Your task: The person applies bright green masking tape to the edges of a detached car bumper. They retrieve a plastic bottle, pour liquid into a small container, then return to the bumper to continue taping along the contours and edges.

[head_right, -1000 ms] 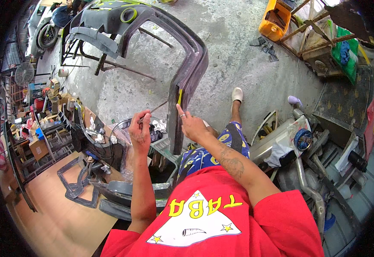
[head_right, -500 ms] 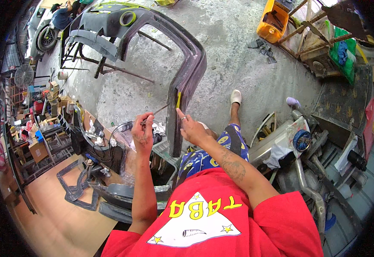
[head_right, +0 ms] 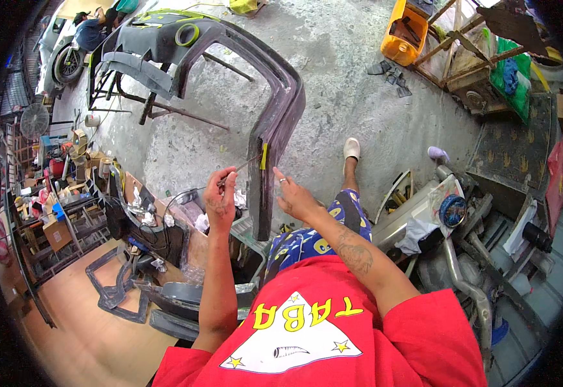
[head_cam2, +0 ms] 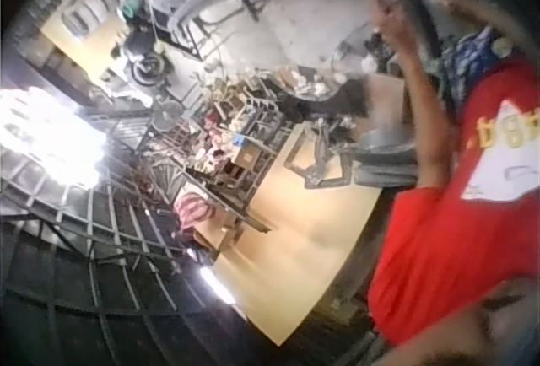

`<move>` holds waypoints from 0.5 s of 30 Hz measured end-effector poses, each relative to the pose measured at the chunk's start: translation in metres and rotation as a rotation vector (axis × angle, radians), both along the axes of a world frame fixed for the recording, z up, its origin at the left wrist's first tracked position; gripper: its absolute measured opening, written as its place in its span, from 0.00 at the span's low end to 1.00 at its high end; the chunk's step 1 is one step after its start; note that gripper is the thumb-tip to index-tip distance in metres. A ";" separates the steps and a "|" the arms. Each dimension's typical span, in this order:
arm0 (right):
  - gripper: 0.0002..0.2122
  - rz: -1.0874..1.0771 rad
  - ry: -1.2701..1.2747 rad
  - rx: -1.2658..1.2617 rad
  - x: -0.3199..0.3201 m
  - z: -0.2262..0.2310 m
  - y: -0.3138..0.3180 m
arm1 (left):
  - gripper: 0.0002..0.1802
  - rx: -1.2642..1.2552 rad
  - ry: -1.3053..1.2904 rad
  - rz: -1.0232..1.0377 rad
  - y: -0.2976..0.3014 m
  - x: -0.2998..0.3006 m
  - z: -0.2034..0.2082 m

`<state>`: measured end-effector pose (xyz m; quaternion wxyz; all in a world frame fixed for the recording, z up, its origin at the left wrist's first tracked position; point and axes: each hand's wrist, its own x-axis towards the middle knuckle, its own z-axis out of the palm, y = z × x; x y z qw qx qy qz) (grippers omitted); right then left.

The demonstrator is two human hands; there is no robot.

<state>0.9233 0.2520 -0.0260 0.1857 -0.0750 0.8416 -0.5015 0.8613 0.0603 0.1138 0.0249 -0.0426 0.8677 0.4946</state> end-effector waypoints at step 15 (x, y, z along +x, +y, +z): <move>0.44 -0.125 0.040 -0.104 -0.040 0.022 -0.008 | 0.09 -0.043 0.026 -0.015 -0.003 0.015 0.013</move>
